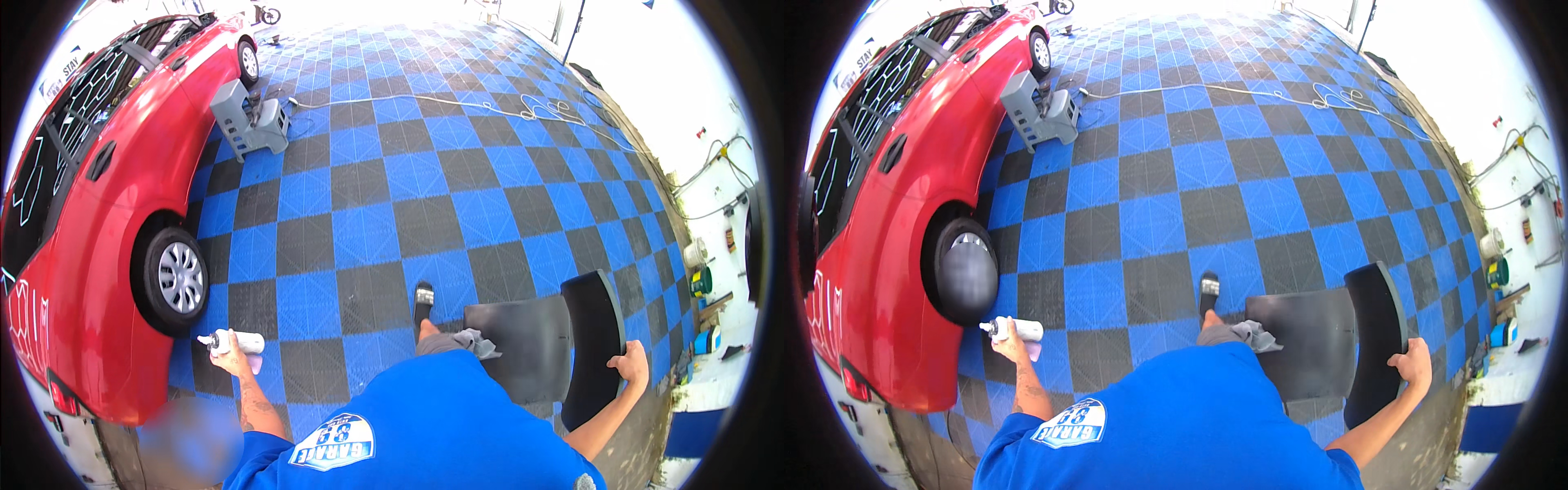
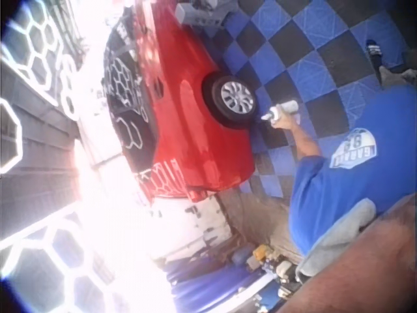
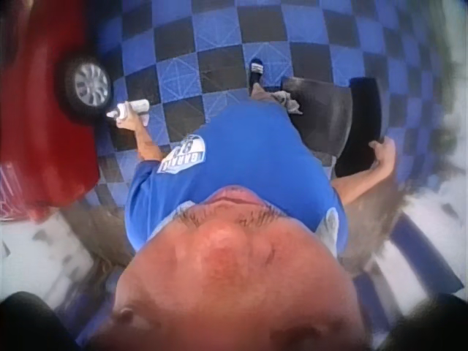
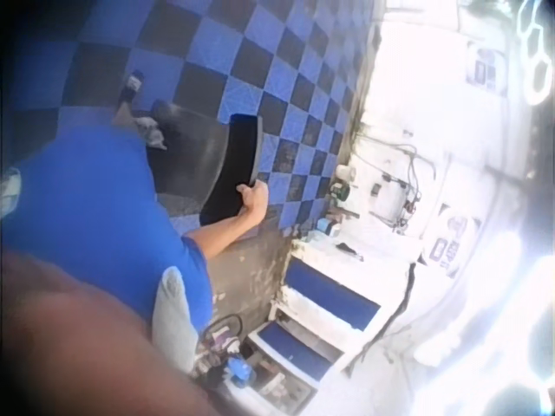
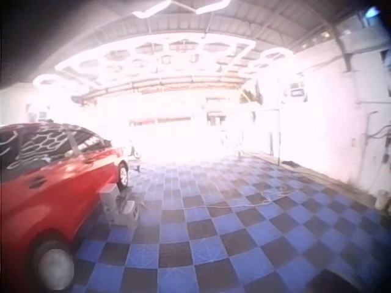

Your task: The person walks through a cluttered garage, selects several plastic jugs, and pours liquids between them to prepare cleaning solutions. They then carry the filled jugs to a red car and place them on the floor near the vehicle.

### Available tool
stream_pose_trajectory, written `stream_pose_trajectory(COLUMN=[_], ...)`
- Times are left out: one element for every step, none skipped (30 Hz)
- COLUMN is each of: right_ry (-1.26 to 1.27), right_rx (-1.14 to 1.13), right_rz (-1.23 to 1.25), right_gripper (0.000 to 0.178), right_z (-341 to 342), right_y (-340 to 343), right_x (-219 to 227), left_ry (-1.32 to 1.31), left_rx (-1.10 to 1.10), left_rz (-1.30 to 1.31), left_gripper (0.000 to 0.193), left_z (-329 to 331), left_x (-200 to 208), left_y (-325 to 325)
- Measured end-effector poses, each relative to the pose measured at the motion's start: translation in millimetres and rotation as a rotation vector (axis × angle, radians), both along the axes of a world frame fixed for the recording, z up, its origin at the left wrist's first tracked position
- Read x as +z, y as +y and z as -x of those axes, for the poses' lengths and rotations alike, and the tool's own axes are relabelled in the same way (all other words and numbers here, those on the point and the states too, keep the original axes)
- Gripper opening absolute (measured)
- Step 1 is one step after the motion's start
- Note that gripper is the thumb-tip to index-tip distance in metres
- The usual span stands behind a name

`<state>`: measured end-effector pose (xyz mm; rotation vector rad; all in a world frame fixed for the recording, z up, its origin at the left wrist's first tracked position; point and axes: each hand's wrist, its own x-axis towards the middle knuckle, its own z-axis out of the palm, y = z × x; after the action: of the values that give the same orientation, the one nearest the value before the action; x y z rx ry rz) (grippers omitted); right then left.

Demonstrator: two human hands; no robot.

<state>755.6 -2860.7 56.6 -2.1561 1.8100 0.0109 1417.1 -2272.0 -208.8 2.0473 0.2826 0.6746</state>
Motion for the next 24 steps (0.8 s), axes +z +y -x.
stream_pose_trajectory(right_ry=[-0.014, -0.030, -0.025, -0.004, -0.043, -0.064, -0.042, -0.024, -0.011, 0.016, 0.044, 0.076, 0.115, 0.146, 0.156, 0.138, 0.120, 0.106, 0.121, 0.119, 0.116, 0.115, 0.163, 0.174], right_rx=[0.013, 0.028, 0.025, 0.019, 0.020, 0.026, 0.021, 0.023, 0.030, 0.014, -0.003, -0.025, -0.023, -0.024, 0.010, -0.053, -0.116, -0.176, -0.196, -0.161, -0.117, -0.088, -0.083, -0.121], right_rz=[-0.028, -0.058, -0.069, -0.013, -0.062, -0.113, -0.101, -0.085, -0.076, -0.053, -0.030, -0.003, 0.014, 0.044, 0.137, 0.096, 0.053, 0.004, -0.028, 0.003, 0.060, 0.081, 0.104, 0.076], right_gripper=[0.030, 0.030, 0.029, 0.030, 0.030, 0.030, 0.030, 0.030, 0.030, 0.032, 0.034, 0.036, 0.036, 0.037, 0.036, 0.037, 0.039, 0.041, 0.040, 0.040, 0.040, 0.040, 0.041, 0.041], right_z=[-37.1, -75.9, -103.4, -109.4, -153.9, -200.0, -219.3, -241.4, -265.9, -298.1, -329.3, -357.4, -380.2, -401.9, -432.6, -468.0, -504.9, -544.3, -570.9, -597.7, -627.1, -651.8, -673.6, -693.3], right_y=[-28.7, -59.7, -89.5, -131.1, -160.5, -187.4, -210.5, -237.0, -261.5, -280.1, -295.4, -310.6, -330.8, -349.6, -363.2, -385.7, -407.1, -428.8, -456.0, -477.8, -504.4, -527.6, -548.8, -565.8], right_x=[0.2, -1.6, 6.5, -9.0, -10.6, -5.2, -3.6, -6.9, -11.0, -9.5, -4.3, 2.7, 4.1, 3.9, 6.8, 9.0, 9.8, 12.0, 14.6, 13.1, 20.3, 19.5, 17.7, 20.9], left_ry=[-0.032, 0.005, 0.090, 0.150, 0.204, 0.274, 0.323, 0.367, 0.488, 0.606, 0.674, 0.691, 0.708, 0.724, 0.705, 0.686, 0.667, 0.649, 0.611, 0.564, 0.523, 0.290, 0.409, 0.344], left_rx=[0.034, 0.093, 0.084, 0.063, 0.163, 0.271, 0.185, 0.105, 0.226, 0.359, 0.391, 0.392, 0.392, 0.385, 0.413, 0.443, 0.474, 0.509, 0.382, 0.251, 0.124, 0.064, 0.091, 0.100], left_rz=[-0.074, 0.186, 0.191, 0.202, 0.117, 0.030, 0.089, 0.154, 0.017, -0.128, -0.150, -0.157, -0.158, -0.154, -0.138, -0.124, -0.112, -0.105, -0.109, -0.105, -0.075, 0.153, -0.107, -0.016], left_gripper=[0.085, 0.081, 0.076, 0.073, 0.078, 0.083, 0.088, 0.094, 0.097, 0.101, 0.101, 0.100, 0.099, 0.098, 0.097, 0.096, 0.096, 0.095, 0.090, 0.084, 0.079, 0.067, 0.071, 0.087], left_z=[-28.3, -50.1, -59.6, -79.1, -99.0, -108.6, -117.0, -123.6, -134.2, -143.0, -155.1, -179.4, -202.8, -227.8, -259.8, -292.4, -324.9, -354.4, -400.3, -449.9, -496.4, -555.7, -605.6, -639.4], left_x=[2.0, 1.5, 2.8, 7.9, 8.1, 2.9, 3.4, 9.6, 11.3, 11.3, 13.3, 6.0, -2.2, -12.2, -19.8, -28.4, -37.8, -43.7, -47.0, -49.2, -62.3, -75.1, -74.9, -52.8], left_y=[-29.6, -60.6, -99.0, -135.4, -144.8, -151.6, -179.8, -209.1, -235.9, -256.8, -277.7, -298.2, -319.0, -342.7, -365.2, -387.8, -409.8, -428.0, -453.8, -479.9, -502.2, -529.3, -556.2, -604.4])
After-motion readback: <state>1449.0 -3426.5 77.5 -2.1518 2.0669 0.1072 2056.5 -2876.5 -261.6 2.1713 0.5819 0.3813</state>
